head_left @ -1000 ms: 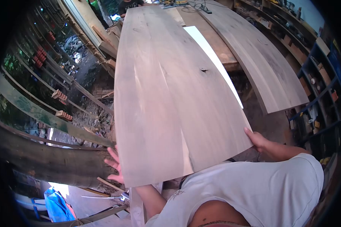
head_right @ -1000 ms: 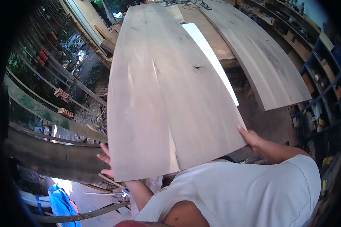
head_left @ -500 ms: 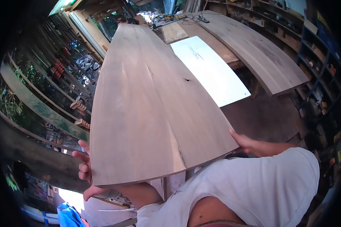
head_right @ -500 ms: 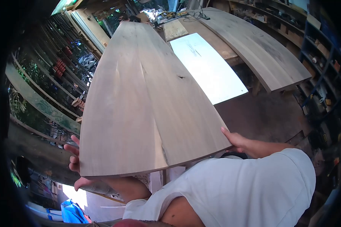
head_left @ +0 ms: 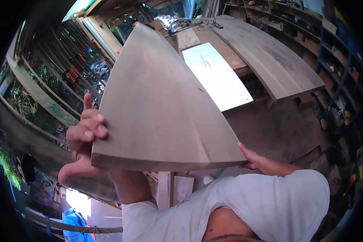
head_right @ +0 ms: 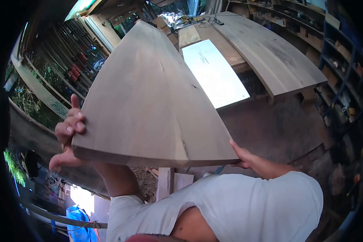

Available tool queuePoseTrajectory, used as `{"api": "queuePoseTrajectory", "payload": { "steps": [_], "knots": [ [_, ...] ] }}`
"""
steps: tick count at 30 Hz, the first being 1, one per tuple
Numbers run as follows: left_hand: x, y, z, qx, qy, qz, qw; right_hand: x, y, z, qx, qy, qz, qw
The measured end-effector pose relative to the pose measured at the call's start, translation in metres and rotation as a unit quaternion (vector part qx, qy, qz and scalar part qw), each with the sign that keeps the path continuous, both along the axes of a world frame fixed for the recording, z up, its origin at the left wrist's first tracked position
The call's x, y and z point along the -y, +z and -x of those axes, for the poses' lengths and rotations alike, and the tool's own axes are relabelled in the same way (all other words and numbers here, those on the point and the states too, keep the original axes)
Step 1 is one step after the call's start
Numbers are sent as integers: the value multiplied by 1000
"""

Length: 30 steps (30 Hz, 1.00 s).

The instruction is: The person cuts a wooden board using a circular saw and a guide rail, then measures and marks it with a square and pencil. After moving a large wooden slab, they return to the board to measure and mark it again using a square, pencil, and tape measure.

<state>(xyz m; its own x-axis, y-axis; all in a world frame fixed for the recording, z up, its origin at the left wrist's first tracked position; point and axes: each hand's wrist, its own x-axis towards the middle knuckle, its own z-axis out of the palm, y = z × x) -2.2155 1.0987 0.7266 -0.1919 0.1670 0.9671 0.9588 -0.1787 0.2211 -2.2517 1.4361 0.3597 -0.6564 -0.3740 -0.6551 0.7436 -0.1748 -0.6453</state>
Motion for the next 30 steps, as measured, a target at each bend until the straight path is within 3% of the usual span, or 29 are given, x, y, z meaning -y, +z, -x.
{"api": "queuePoseTrajectory", "payload": {
  "steps": [11, 18, 20, 25, 27, 30],
  "knots": [
    [-147, 16, 5, -27, 70, 0, 997, -59, -30, -14, 16, 14, 37, 999],
    [-171, 21, 19, -26, 52, 7, 998, -68, -54, -3, 10, 27, 71, 997],
    [-174, 24, 27, -35, 32, 20, 999, -69, -67, 0, -2, 65, 141, 988],
    [-192, 38, 53, -4, -10, 50, 999, -65, -59, 1, 29, 34, 176, 983],
    [-215, 47, 41, 64, 120, 87, 987, -67, -56, -1, 43, 28, 198, 979],
    [-237, 52, 65, -3, 74, 109, 991, -65, -53, -2, 99, 15, 220, 970]
  ]
}}
